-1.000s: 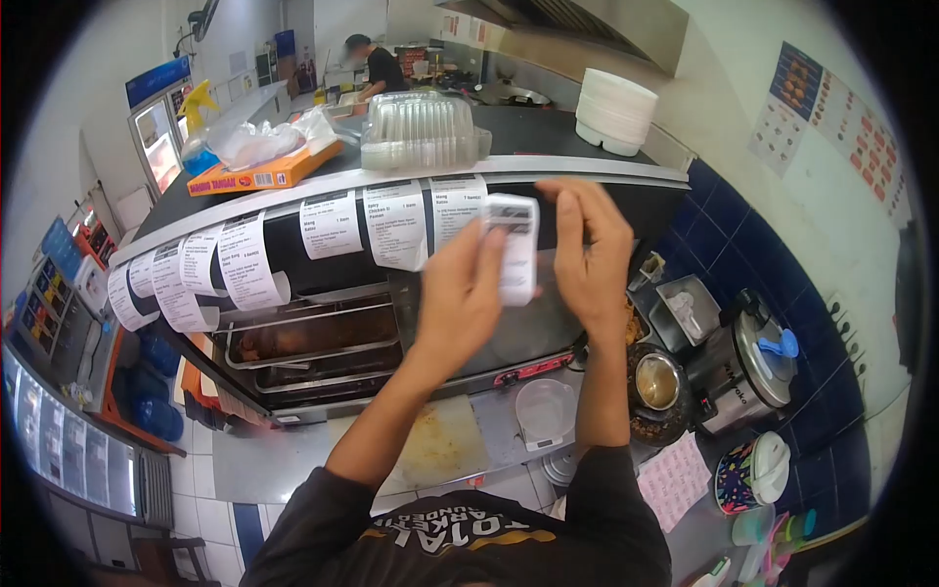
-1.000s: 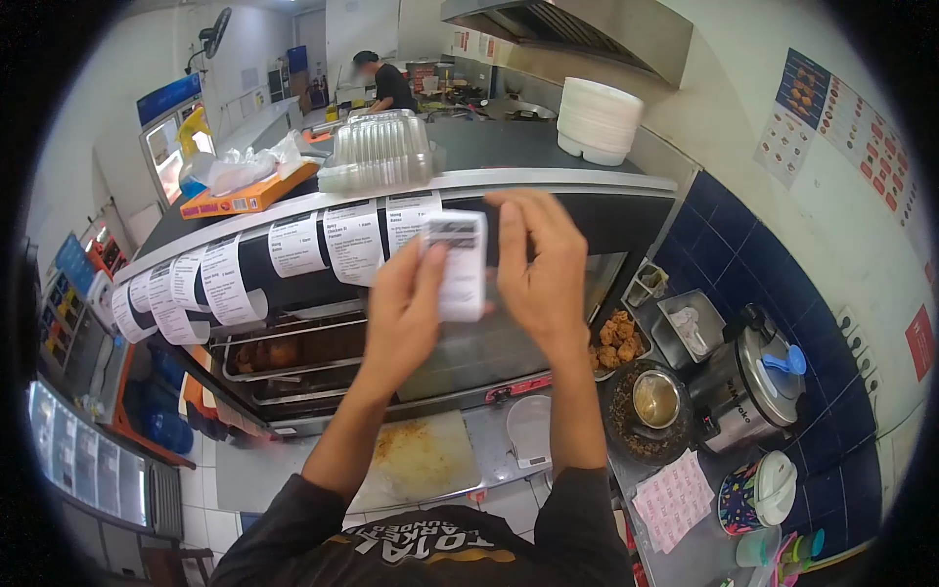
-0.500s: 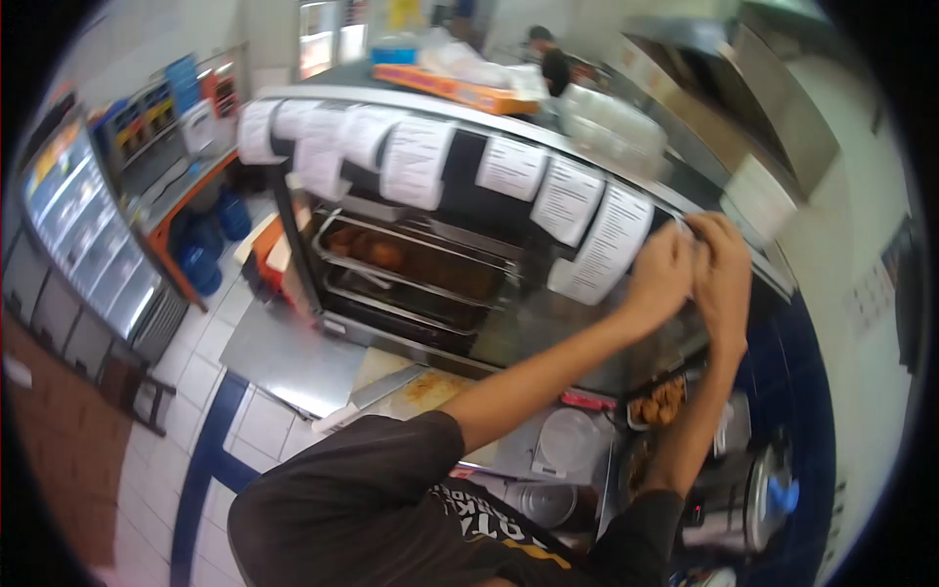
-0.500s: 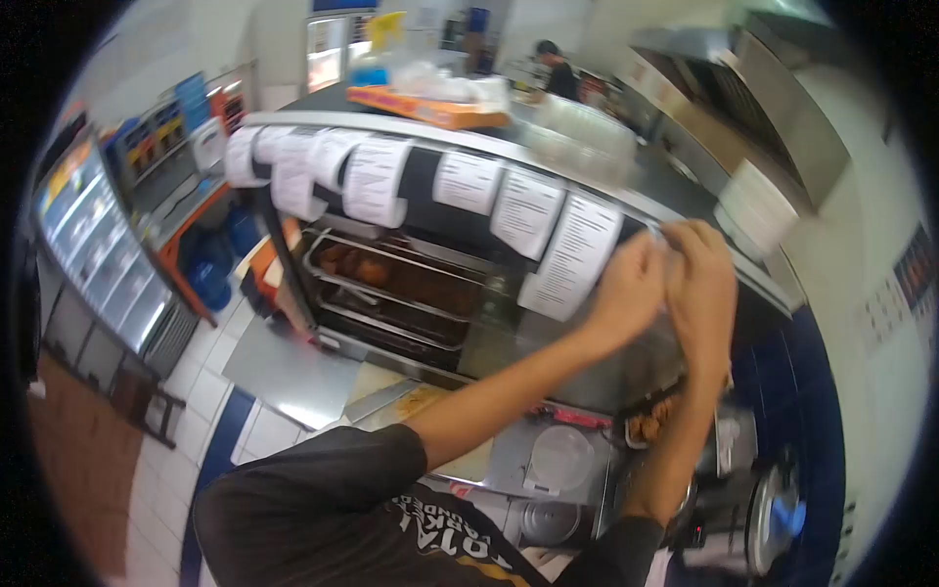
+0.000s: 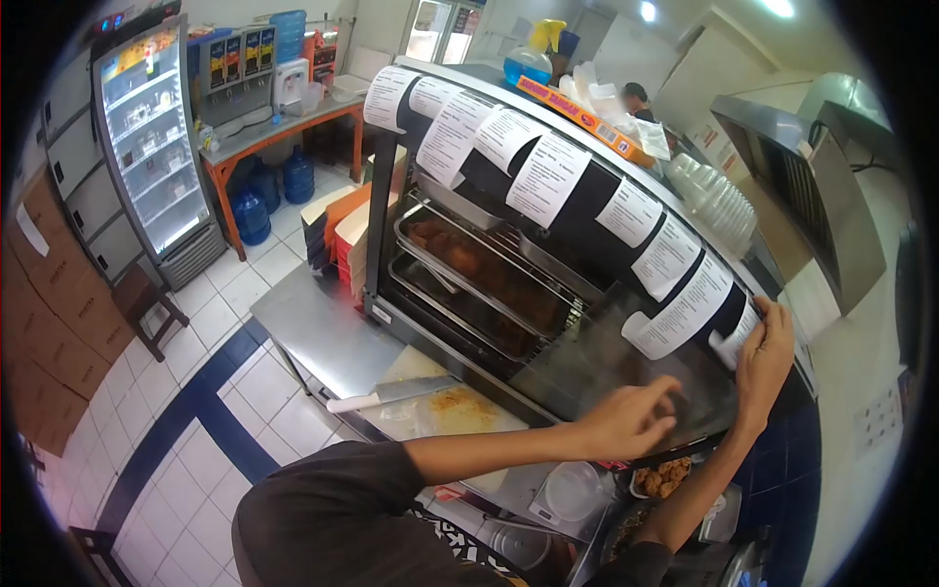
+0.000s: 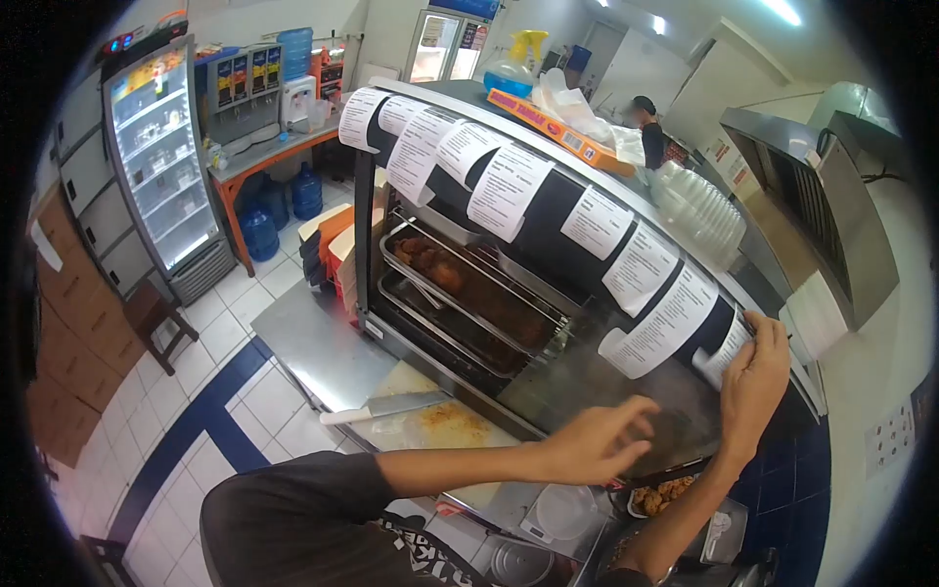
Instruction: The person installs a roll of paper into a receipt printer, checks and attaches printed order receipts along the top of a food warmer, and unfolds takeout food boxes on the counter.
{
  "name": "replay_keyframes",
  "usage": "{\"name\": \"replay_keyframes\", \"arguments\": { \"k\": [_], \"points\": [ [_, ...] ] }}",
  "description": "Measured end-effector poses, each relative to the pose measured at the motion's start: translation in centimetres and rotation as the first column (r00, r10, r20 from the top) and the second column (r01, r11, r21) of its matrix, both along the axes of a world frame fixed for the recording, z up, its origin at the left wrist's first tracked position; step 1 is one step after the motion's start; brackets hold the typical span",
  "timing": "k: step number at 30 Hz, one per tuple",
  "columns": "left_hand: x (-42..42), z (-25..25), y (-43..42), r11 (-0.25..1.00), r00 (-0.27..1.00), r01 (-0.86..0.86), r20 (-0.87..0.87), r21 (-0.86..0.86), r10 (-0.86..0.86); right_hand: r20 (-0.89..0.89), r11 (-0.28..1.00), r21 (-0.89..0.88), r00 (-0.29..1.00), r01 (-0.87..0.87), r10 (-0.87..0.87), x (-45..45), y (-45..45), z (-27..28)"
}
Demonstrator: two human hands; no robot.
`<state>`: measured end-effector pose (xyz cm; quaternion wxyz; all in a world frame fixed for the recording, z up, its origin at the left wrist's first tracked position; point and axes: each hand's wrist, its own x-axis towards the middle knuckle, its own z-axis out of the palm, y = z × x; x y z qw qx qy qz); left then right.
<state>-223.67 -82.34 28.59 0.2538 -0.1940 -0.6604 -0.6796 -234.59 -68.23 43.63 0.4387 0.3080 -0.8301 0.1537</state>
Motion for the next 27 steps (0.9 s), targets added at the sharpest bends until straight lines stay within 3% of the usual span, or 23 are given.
{"name": "replay_keyframes", "arguments": {
  "k": [3,5,7,8,9,10,13,14,15,16,17,18,20,22,24,26,27],
  "points": [
    [3.7,-0.8,-8.1,0.986,0.983,-0.165,-0.091,-0.031,0.161,-0.013,0.991,0.001,0.991,0.136,-0.136,0.3,-0.9,-0.3],
    [5.3,0.0,-15.7,0.915,0.887,-0.404,-0.241,0.006,0.393,-0.204,0.988,0.048,0.97,0.148,-0.136,-0.3,-1.0,-0.7],
    [6.0,1.0,-24.8,0.804,0.734,-0.583,-0.349,0.116,0.583,-0.144,0.985,0.03,0.976,0.169,-0.163,0.0,-1.1,-0.6],
    [6.4,1.6,-29.3,0.722,0.656,-0.666,-0.311,0.188,0.687,-0.084,0.984,0.014,0.981,0.179,-0.177,0.1,-1.2,-0.6],
    [6.4,3.0,-33.5,0.609,0.484,-0.758,-0.425,0.232,0.765,-0.11,0.977,0.044,0.973,0.207,-0.201,-0.1,-1.1,-0.6],
    [6.5,4.3,-38.0,0.471,0.357,-0.866,-0.45,0.169,0.818,-0.112,0.973,0.032,0.968,0.227,-0.222,-0.4,-1.0,-0.9],
    [4.8,7.6,-47.4,0.567,0.455,-0.806,-0.434,0.171,0.778,0.058,0.96,-0.115,0.966,0.256,-0.251,-1.0,-0.9,-1.6],
    [4.3,9.0,-49.2,0.603,0.501,-0.796,-0.514,0.042,0.697,0.052,0.95,-0.124,0.958,0.287,-0.283,-1.1,-0.9,-1.7],
    [3.9,10.2,-50.5,0.616,0.542,-0.782,-0.583,-0.089,0.604,-0.089,0.936,-0.082,0.933,0.343,-0.35,-1.5,-1.2,-2.1],
    [3.5,10.9,-51.5,0.638,0.558,-0.765,-0.59,-0.092,0.583,-0.224,0.914,-0.044,0.888,0.403,-0.402,-1.2,-1.8,-2.3],
    [3.0,11.4,-52.3,0.659,0.61,-0.733,-0.592,-0.17,0.526,-0.233,0.842,-0.047,0.814,0.537,-0.532,-0.9,-2.1,-2.4],
    [2.5,11.8,-52.9,0.673,0.658,-0.698,-0.589,-0.245,0.469,-0.233,0.826,-0.057,0.797,0.561,-0.557,0.8,-4.5,-1.6],
    [1.9,12.1,-53.4,0.696,0.716,-0.65,-0.551,-0.303,0.429,-0.401,0.896,-0.233,0.802,0.379,-0.443,5.9,-14.3,0.5],
    [1.5,12.3,-53.6,0.711,0.738,-0.623,-0.546,-0.327,0.395,-0.307,0.969,-0.247,0.948,0.006,-0.084,8.9,-24.2,1.7],
    [1.1,12.3,-54.0,0.704,0.738,-0.621,-0.561,-0.345,0.375,-0.331,0.975,-0.037,0.923,-0.219,0.195,8.8,-33.1,2.6],
    [0.9,12.1,-54.0,0.687,0.732,-0.629,-0.576,-0.364,0.365,-0.242,0.945,0.063,0.914,-0.321,0.327,8.3,-39.9,3.3],
    [0.9,12.1,-54.0,0.696,0.743,-0.618,-0.562,-0.367,0.363,-0.222,0.955,0.112,0.93,-0.276,0.295,7.8,-41.8,3.2]
  ]
}}
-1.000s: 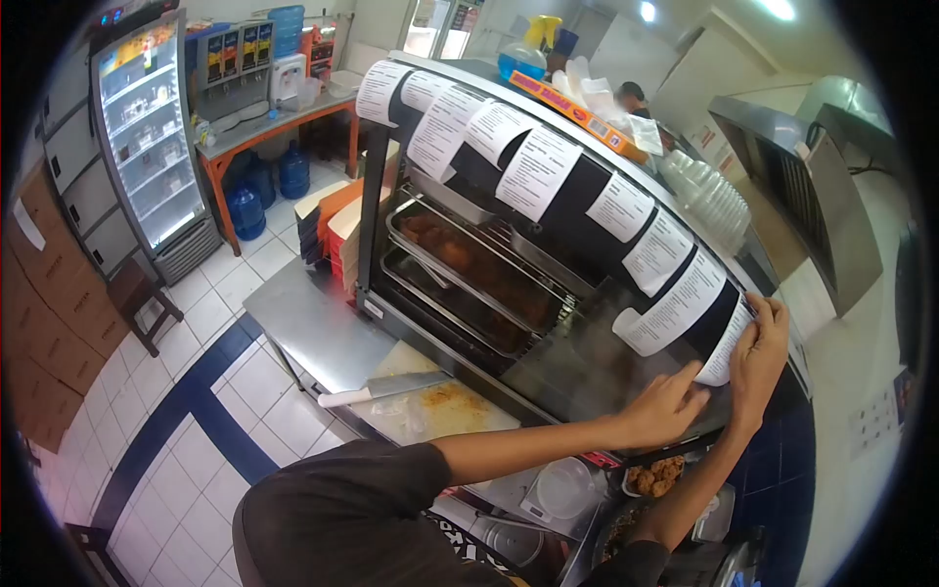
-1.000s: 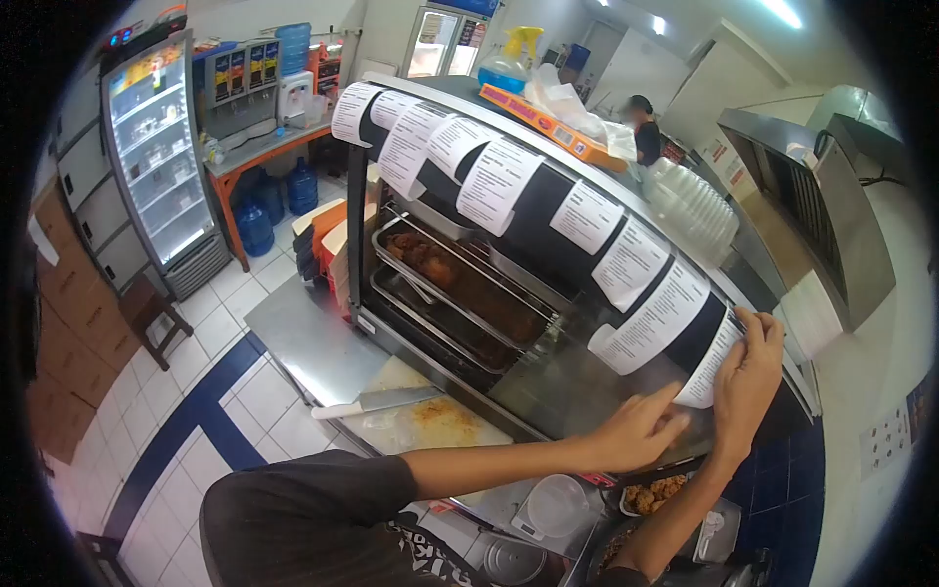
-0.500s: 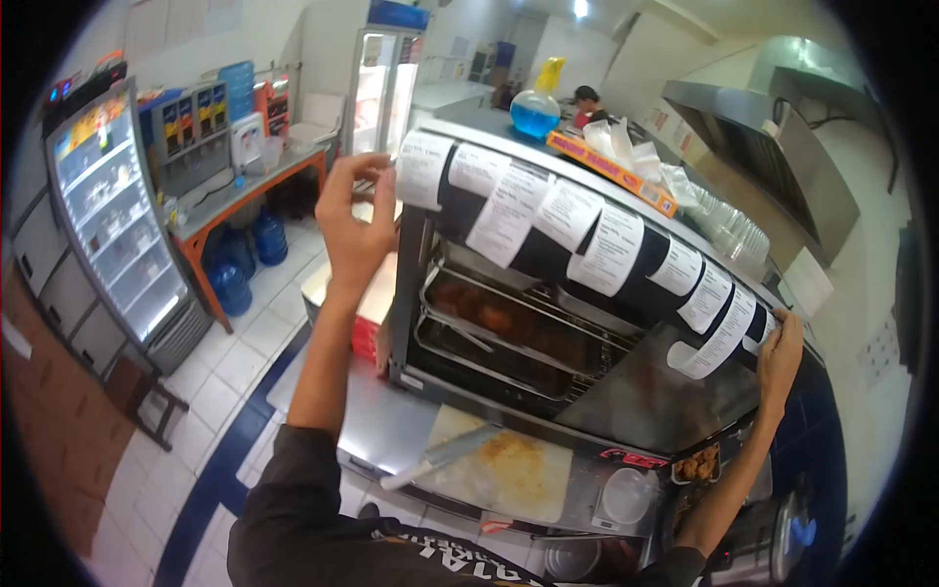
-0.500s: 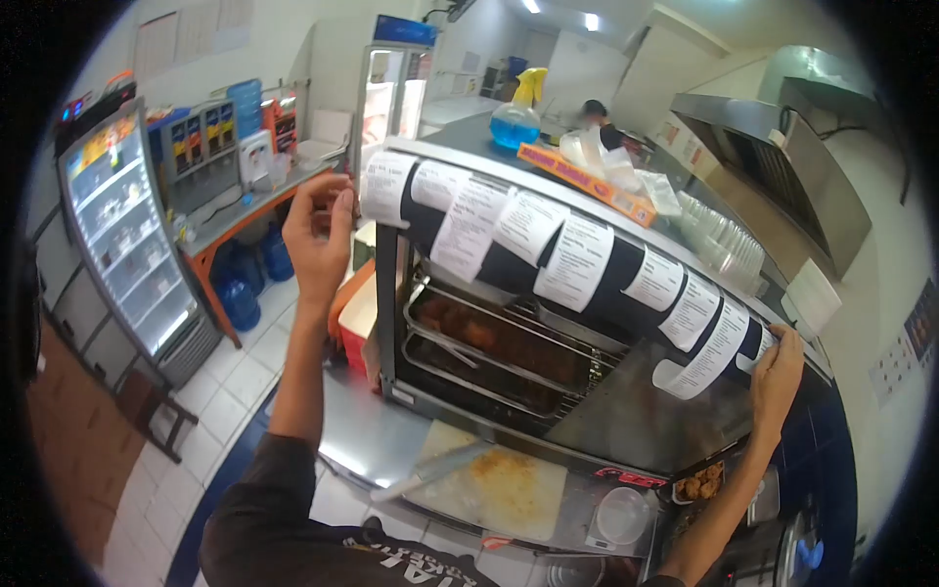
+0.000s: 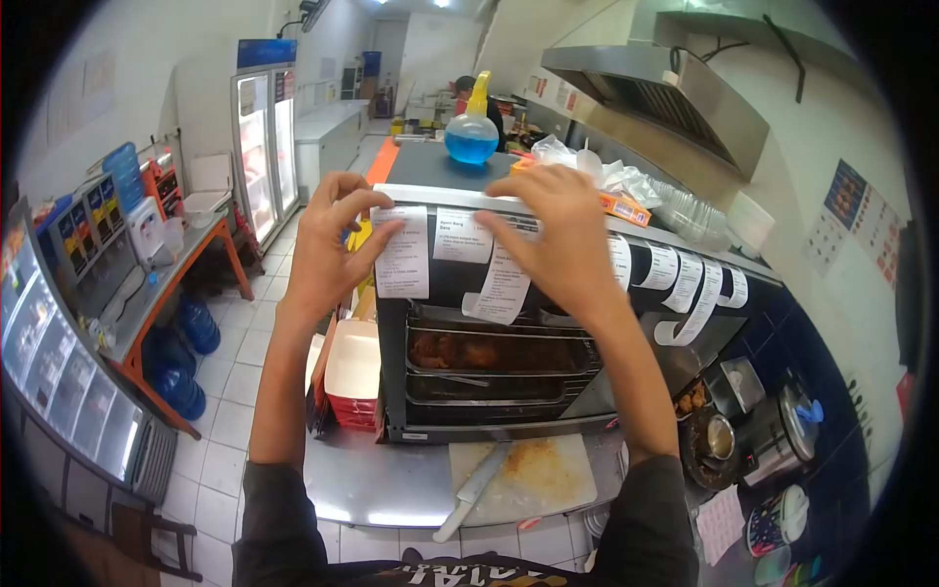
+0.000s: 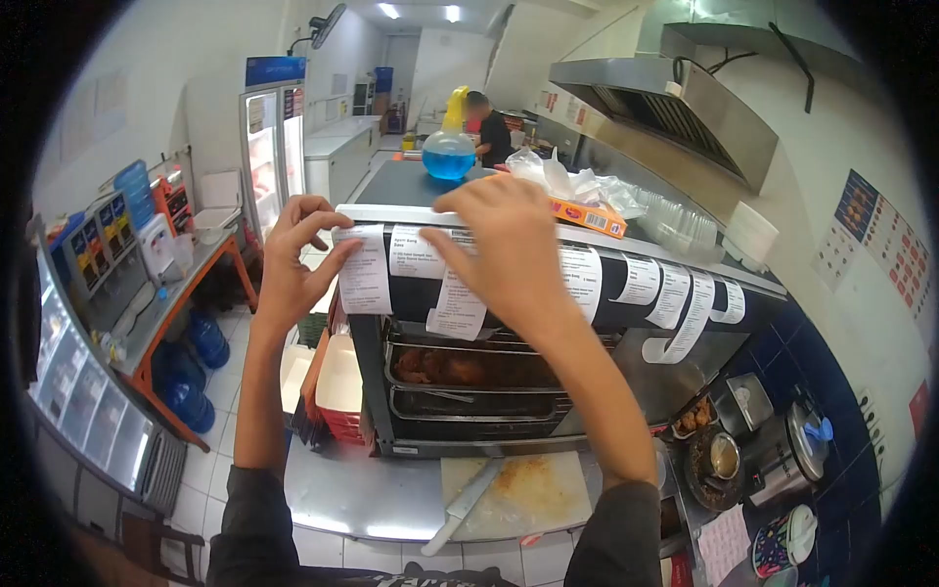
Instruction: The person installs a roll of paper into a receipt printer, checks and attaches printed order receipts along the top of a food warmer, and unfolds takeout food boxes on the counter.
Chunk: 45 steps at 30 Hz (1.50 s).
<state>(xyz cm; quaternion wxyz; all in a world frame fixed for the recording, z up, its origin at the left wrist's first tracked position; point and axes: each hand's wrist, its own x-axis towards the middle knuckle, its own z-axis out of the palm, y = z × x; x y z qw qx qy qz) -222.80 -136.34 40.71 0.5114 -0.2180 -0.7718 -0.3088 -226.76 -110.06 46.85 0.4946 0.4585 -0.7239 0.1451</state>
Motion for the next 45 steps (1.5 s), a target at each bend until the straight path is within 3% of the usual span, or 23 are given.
{"name": "replay_keyframes", "arguments": {
  "k": [4,11,31,41,43,45],
  "points": [
    [-0.2,0.1,-0.6,0.999,0.999,0.044,0.026,-0.015,-0.044,0.095,0.998,0.051,0.995,0.03,-0.035,-1.3,-2.1,-0.8],
    [-0.3,0.7,-1.0,0.989,0.986,0.147,0.088,-0.033,-0.144,0.097,0.996,0.059,0.992,0.072,-0.077,-0.4,-2.3,-1.2],
    [-0.1,0.5,-1.2,0.989,0.981,0.129,0.153,-0.077,-0.117,0.091,0.981,0.069,0.978,0.182,-0.188,1.0,-3.3,-1.7],
    [-0.3,0.2,-1.1,0.991,0.988,0.128,0.093,-0.049,-0.123,0.07,0.982,0.079,0.982,0.17,-0.175,1.1,-3.4,-1.8],
    [-0.3,0.1,-1.5,0.983,0.996,0.055,0.075,-0.173,-0.042,0.053,0.983,0.084,0.984,0.165,-0.17,1.1,-3.4,-1.9],
    [-0.1,0.2,-1.3,0.984,0.997,0.038,0.068,-0.172,-0.026,0.02,0.976,0.089,0.979,0.201,-0.204,1.3,-3.4,-1.8]
  ]
}}
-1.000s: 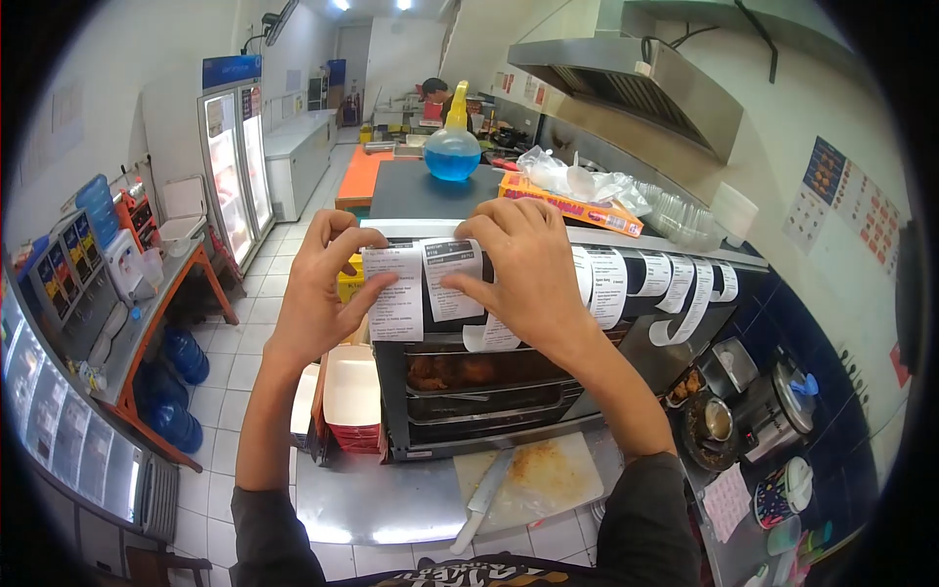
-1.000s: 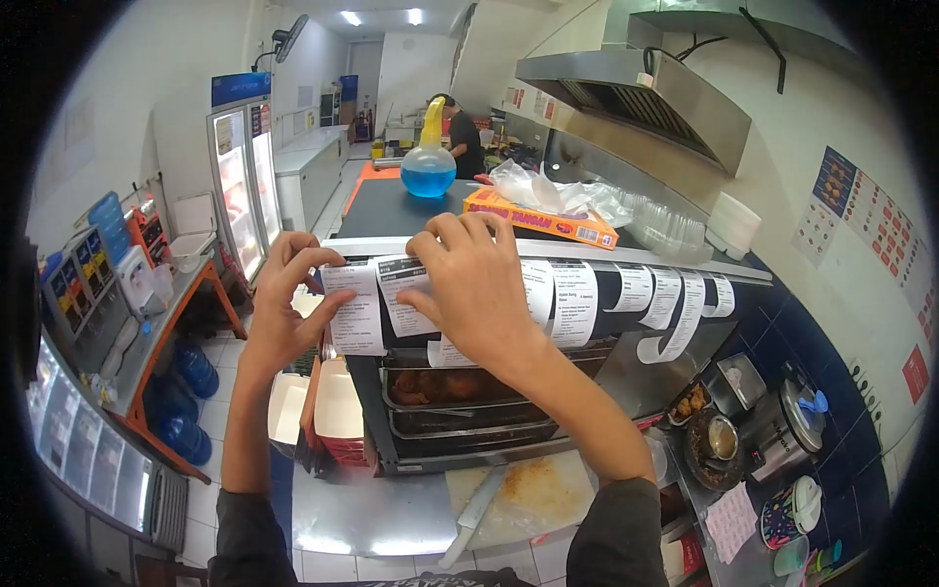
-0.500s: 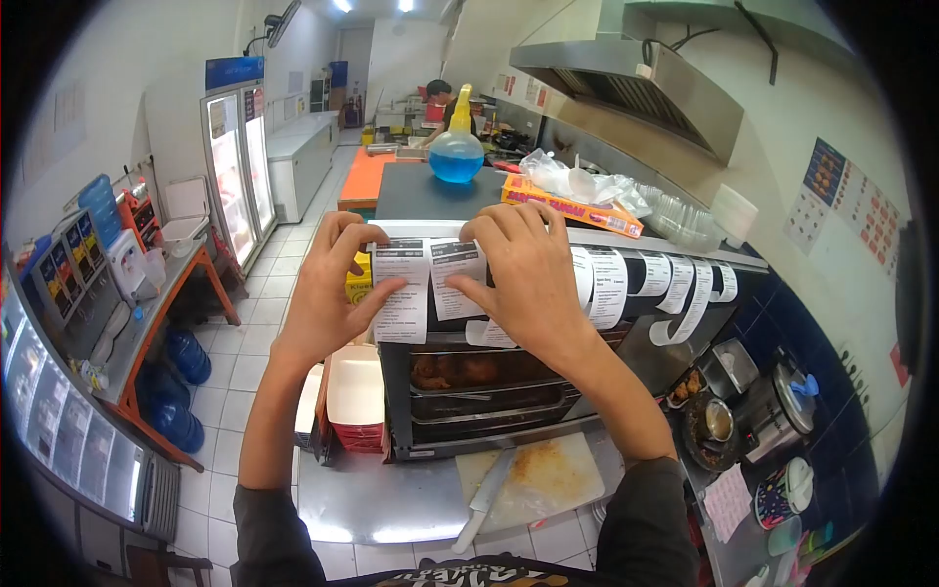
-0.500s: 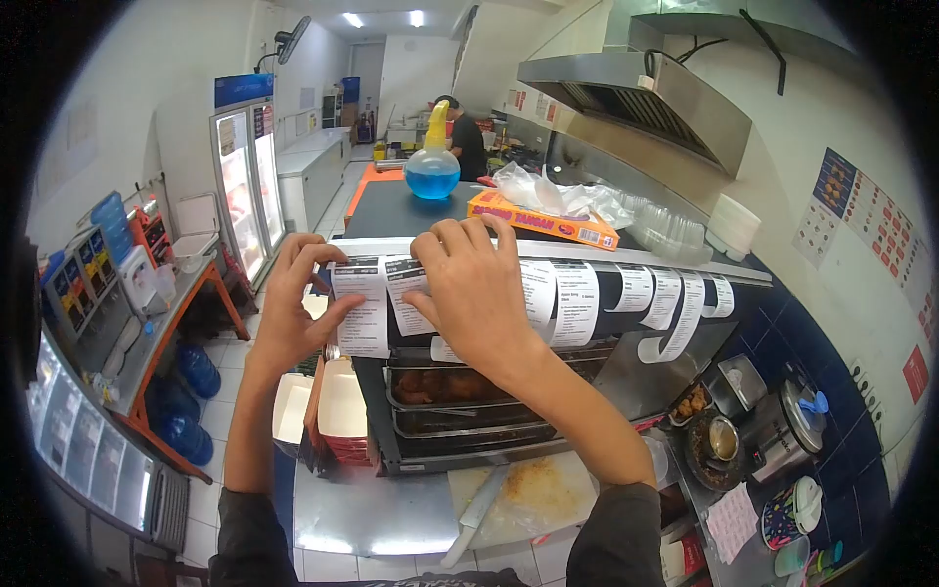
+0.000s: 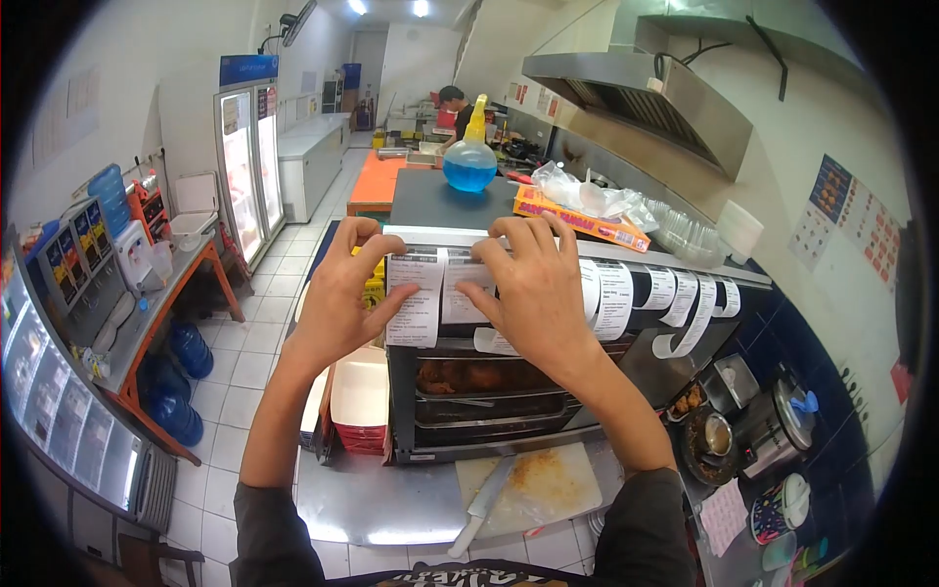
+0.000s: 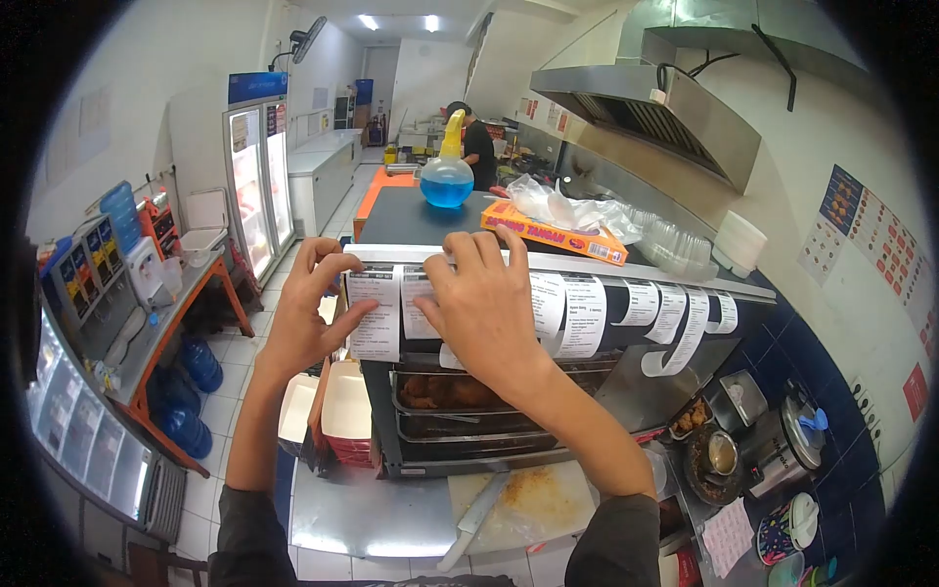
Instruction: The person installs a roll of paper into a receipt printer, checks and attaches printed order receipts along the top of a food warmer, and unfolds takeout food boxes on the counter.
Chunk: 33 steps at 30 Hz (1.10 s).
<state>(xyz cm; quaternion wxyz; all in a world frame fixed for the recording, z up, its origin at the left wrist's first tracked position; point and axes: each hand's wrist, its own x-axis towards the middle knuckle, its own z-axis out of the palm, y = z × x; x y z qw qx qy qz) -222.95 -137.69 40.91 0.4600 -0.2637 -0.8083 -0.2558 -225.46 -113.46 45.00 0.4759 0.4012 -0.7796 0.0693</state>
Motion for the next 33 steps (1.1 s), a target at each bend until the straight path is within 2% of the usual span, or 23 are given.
{"name": "replay_keyframes", "arguments": {
  "k": [6,9,12,17,21,24,26,28,31,33],
  "points": [
    [0.4,0.0,0.6,0.998,0.997,-0.057,-0.05,0.005,0.057,-0.007,1.0,0.001,1.0,0.018,-0.018,0.2,0.0,-0.4],
    [0.0,-0.4,0.6,0.997,0.982,-0.074,-0.177,-0.002,0.072,-0.034,0.999,0.036,0.999,-0.009,0.01,0.2,0.3,-0.7],
    [0.4,-0.4,0.8,0.993,0.975,-0.119,-0.191,-0.017,0.114,-0.049,0.999,0.028,0.999,-0.022,0.023,0.2,0.5,-0.6],
    [0.2,0.3,0.7,0.993,0.964,-0.074,-0.262,-0.095,0.047,-0.028,0.997,0.072,1.0,0.01,-0.008,0.2,0.8,-0.6],
    [0.6,1.0,0.3,0.978,0.977,-0.098,-0.205,-0.186,0.059,-0.057,0.999,0.041,0.998,-0.027,0.03,-0.7,1.0,-0.7],
    [0.4,1.1,0.3,0.981,0.97,-0.084,-0.239,-0.177,0.04,-0.052,0.998,0.042,0.998,-0.044,0.046,-1.0,1.1,-0.8],
    [0.5,0.8,0.4,0.982,0.981,-0.102,-0.182,-0.159,0.072,-0.064,0.997,0.02,0.995,-0.071,0.072,-1.3,1.2,-1.0],
    [0.5,0.4,0.6,0.984,0.967,-0.118,-0.239,-0.131,0.085,-0.06,0.996,0.035,0.995,-0.08,0.082,-1.4,1.3,-1.2],
    [0.5,0.2,0.1,0.98,0.979,-0.135,-0.172,-0.144,0.11,-0.211,0.996,0.03,0.973,-0.086,0.09,-2.3,1.4,-1.2],
    [0.9,0.2,0.1,0.981,0.983,-0.138,-0.144,-0.14,0.117,-0.191,0.993,0.053,0.975,-0.102,0.11,-2.5,1.8,-1.1]
  ]
}}
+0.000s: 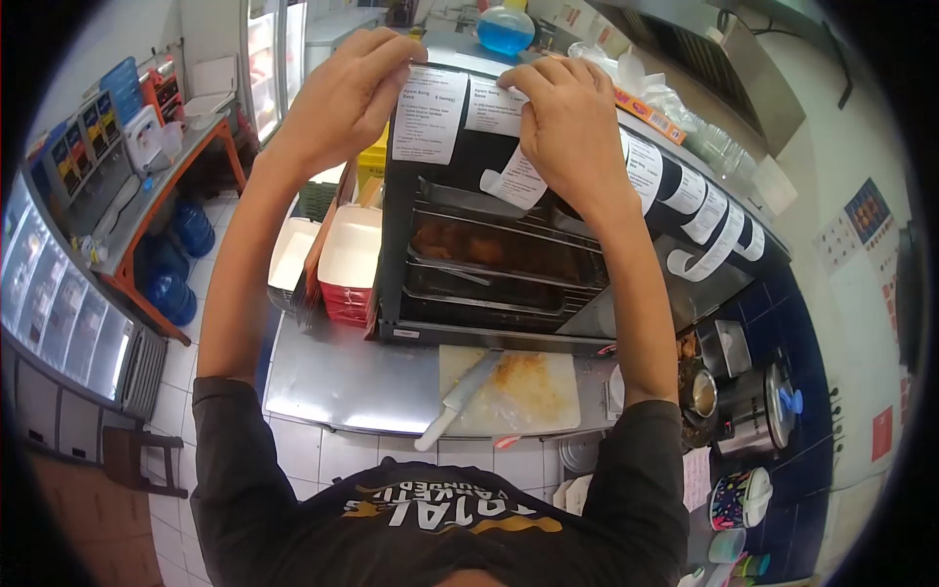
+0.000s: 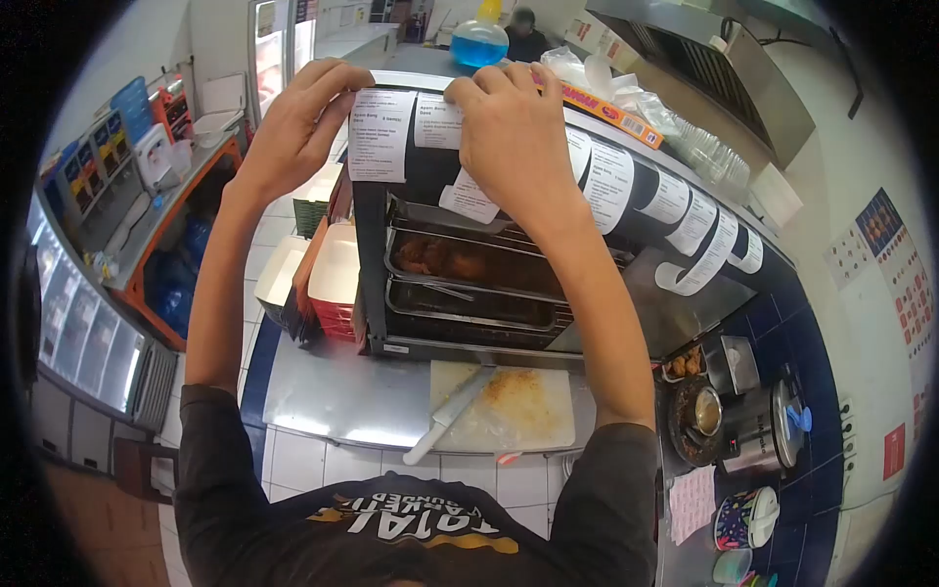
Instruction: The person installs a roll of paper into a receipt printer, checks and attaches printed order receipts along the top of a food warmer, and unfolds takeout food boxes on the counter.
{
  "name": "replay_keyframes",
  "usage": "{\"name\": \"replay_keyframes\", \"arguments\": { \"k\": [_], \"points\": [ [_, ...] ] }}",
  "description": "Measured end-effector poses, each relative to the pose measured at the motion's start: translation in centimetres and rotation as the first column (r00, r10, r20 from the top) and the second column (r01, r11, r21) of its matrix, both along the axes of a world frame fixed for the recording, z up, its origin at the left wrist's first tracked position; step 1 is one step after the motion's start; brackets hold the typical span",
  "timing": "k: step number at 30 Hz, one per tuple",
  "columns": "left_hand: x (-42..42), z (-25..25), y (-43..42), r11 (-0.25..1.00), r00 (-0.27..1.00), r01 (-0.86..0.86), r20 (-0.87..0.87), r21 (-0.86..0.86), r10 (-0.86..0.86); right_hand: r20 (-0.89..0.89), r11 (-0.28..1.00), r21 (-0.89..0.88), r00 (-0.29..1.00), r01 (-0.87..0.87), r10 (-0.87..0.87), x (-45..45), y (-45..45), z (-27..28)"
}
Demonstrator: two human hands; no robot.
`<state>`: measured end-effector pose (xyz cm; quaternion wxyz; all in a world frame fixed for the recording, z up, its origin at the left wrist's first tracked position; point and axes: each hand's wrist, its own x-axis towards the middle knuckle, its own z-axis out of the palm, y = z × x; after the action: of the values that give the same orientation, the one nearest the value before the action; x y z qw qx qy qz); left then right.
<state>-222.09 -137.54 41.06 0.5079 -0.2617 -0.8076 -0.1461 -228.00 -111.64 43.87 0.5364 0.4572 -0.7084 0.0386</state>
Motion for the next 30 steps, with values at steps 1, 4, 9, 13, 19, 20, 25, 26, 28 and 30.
{"name": "replay_keyframes", "arguments": {
  "k": [1,4,9,13,19,20,25,26,28,30],
  "points": [
    [0.1,0.1,0.1,1.0,1.0,-0.012,-0.007,-0.002,0.012,0.015,1.0,0.021,1.0,-0.004,0.004,-0.2,0.1,0.2],
    [0.2,-0.1,0.3,0.993,0.997,-0.076,-0.024,-0.087,0.075,0.046,0.999,0.02,0.998,-0.044,0.043,-0.6,0.4,0.1],
    [0.6,-0.4,0.8,0.988,0.992,-0.121,-0.032,-0.094,0.119,0.003,0.999,0.005,0.999,-0.047,0.047,-0.8,0.6,-0.3],
    [0.6,-0.4,0.9,0.999,0.991,-0.041,0.124,-0.023,0.044,-0.029,1.0,0.027,0.999,0.015,-0.014,-0.5,0.8,-0.5],
    [3.2,-2.7,-0.7,0.971,0.99,0.144,-0.03,0.191,-0.141,-0.049,0.932,-0.295,0.977,-0.213,0.208,5.5,2.4,-0.8],
    [5.0,-3.6,-1.1,0.944,0.982,0.187,-0.049,0.27,-0.18,-0.106,0.871,-0.396,0.956,-0.292,0.272,7.0,3.1,-1.5],
    [7.0,-15.1,-7.8,0.843,0.957,-0.047,0.266,0.536,-0.116,-0.317,0.543,-0.597,0.795,-0.591,0.517,15.8,4.4,-9.5],
    [6.5,-17.7,-8.4,0.838,0.934,-0.148,0.352,0.525,-0.056,-0.247,0.587,-0.593,0.818,-0.551,0.519,15.7,2.6,-12.1],
    [3.7,-24.7,-10.1,0.85,0.882,-0.355,0.442,0.389,0.166,-0.106,0.676,-0.569,0.857,-0.468,0.504,15.4,-1.1,-17.2],
    [2.1,-29.9,-10.7,0.85,0.865,-0.43,0.407,0.304,0.293,0.29,0.797,-0.569,0.858,-0.202,0.424,14.7,-5.3,-22.1]
  ]
}}
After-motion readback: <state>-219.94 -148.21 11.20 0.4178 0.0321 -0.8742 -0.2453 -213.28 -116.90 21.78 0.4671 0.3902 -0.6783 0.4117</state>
